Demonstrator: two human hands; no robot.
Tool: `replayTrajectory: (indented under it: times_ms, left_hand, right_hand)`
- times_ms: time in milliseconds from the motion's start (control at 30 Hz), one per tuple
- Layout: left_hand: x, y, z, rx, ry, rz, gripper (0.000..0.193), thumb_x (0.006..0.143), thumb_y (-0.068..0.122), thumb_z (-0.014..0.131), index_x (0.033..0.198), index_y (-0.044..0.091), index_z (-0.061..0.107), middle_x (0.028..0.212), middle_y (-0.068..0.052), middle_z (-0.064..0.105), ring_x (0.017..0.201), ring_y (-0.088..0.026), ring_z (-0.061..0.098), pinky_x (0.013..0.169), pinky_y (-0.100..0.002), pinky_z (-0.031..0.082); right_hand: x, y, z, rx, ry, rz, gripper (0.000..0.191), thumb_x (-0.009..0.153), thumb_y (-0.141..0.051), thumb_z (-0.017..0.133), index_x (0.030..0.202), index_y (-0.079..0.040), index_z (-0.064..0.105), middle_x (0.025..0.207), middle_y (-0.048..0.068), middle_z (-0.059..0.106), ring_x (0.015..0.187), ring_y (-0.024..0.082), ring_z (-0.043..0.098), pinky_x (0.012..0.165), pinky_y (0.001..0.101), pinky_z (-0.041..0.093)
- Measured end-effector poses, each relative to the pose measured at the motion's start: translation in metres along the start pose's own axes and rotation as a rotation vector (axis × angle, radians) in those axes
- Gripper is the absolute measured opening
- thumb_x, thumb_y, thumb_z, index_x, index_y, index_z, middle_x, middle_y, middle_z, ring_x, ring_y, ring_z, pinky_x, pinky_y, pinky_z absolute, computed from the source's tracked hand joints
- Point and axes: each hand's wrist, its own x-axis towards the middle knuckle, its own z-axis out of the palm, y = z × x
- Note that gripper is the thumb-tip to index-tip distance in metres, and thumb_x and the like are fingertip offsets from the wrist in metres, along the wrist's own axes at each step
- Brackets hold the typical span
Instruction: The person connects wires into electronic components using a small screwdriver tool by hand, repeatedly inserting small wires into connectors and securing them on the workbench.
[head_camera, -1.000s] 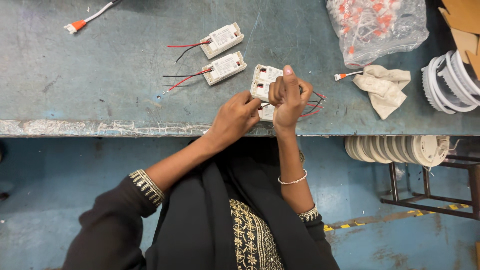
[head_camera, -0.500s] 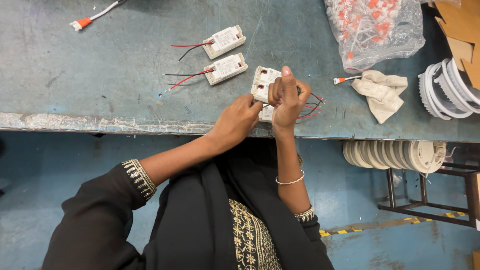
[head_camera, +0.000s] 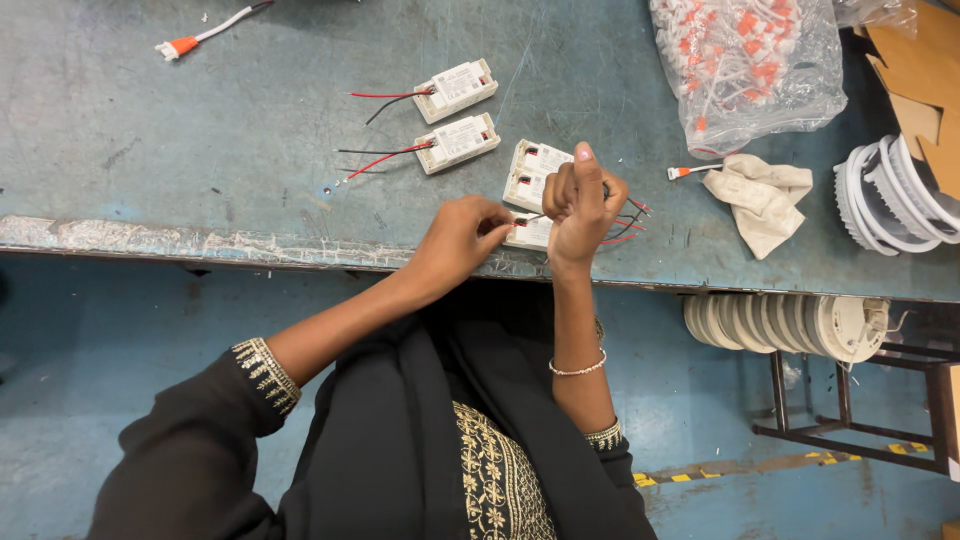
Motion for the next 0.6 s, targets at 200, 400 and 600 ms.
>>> replayTrajectory:
  times_ms: [200,400,600]
  left_hand:
    - [0.018,0.001,0.002,0.108,-0.062,-0.090,0.013,0.079,0.009,0.073,0.083,-0.003,0.073,0.076,-0.020,0.071,0.069,-0.032,0.071,0.065,-0.040,0.055]
    - [0.033,-0.012,0.015,0.311,-0.072,0.008,0.010,0.072,0.006,0.070,0.066,-0.002,0.068,0.070,-0.023,0.067,0.071,-0.044,0.066,0.063,-0.052,0.050]
    - [0.044,-0.025,0.034,0.568,-0.174,0.067,0.008,0.068,0.007,0.070,0.070,-0.001,0.069,0.075,-0.026,0.067,0.071,-0.045,0.068,0.064,-0.054,0.054]
  right_hand:
    - [-0.001,-0.001,0.000,-0.033,0.004,-0.012,0.058,0.107,-0.021,0.058,0.060,-0.011,0.027,0.053,-0.002,0.027,0.045,0.007,0.018,0.042,0.0293,0.014]
    - [-0.001,-0.002,0.002,-0.012,0.008,0.001,0.058,0.107,-0.021,0.058,0.060,-0.011,0.026,0.053,-0.001,0.027,0.045,0.007,0.019,0.041,0.0294,0.014]
    - [-0.001,0.002,0.001,-0.019,0.014,0.005,0.056,0.106,-0.019,0.059,0.060,-0.010,0.027,0.053,-0.001,0.027,0.045,0.007,0.019,0.042,0.0297,0.016]
